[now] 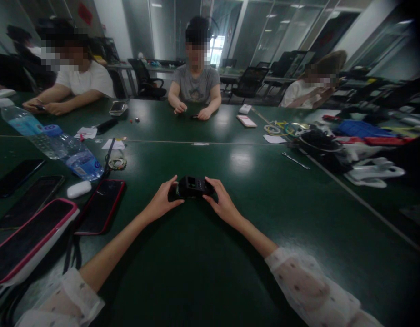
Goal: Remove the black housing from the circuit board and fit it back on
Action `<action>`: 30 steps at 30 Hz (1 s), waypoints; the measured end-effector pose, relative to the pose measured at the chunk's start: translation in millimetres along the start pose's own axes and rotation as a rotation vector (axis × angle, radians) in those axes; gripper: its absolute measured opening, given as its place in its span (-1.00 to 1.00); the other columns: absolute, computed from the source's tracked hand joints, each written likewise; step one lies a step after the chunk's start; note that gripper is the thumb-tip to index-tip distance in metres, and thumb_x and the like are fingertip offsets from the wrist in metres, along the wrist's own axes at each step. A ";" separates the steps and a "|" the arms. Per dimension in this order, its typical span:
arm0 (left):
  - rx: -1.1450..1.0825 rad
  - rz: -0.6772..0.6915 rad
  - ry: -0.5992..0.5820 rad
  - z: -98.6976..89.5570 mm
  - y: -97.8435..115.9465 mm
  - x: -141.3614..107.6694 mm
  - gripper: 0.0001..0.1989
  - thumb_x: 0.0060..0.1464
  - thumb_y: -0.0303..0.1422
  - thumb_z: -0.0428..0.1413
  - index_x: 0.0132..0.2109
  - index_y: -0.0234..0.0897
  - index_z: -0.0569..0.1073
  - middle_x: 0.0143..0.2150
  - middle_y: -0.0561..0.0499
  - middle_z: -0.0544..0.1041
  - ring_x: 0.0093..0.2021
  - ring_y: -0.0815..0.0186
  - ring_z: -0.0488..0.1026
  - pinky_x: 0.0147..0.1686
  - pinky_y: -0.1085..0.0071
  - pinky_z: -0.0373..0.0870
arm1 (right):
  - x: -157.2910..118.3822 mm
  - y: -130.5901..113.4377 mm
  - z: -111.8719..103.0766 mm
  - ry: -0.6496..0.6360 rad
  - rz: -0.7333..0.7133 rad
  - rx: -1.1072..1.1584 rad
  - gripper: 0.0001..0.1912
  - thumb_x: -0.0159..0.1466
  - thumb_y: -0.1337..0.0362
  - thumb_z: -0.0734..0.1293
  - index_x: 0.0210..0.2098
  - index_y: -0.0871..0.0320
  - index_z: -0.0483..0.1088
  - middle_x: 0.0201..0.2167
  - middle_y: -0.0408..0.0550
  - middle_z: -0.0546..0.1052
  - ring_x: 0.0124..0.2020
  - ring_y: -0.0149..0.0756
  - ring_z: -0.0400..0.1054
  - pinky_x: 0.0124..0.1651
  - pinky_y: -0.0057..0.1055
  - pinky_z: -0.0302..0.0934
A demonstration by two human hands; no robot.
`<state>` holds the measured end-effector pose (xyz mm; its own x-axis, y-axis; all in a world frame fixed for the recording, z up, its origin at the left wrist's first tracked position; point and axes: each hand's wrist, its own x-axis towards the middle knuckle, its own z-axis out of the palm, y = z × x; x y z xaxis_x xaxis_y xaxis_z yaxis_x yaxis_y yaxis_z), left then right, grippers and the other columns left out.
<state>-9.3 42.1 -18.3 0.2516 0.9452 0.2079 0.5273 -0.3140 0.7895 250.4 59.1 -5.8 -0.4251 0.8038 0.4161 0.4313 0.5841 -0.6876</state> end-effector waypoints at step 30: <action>-0.026 0.008 -0.040 -1.6 3.0 0.6 -0.16 0.10 -0.34 0.17 0.38 -0.10 -0.15 0.24 -0.19 0.28 0.23 0.05 0.26 0.18 -0.07 0.15 | 1.3 -1.8 -1.5 -0.122 -0.018 0.070 -0.44 0.33 0.35 0.17 0.28 -0.09 0.05 0.17 -0.01 0.22 0.21 -0.18 0.15 0.27 -0.04 0.09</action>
<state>-8.9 41.9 -14.9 0.2885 0.9382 0.1911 0.5044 -0.3186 0.8026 250.3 59.2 -3.0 -0.5275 0.7714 0.3560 0.3682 0.5852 -0.7225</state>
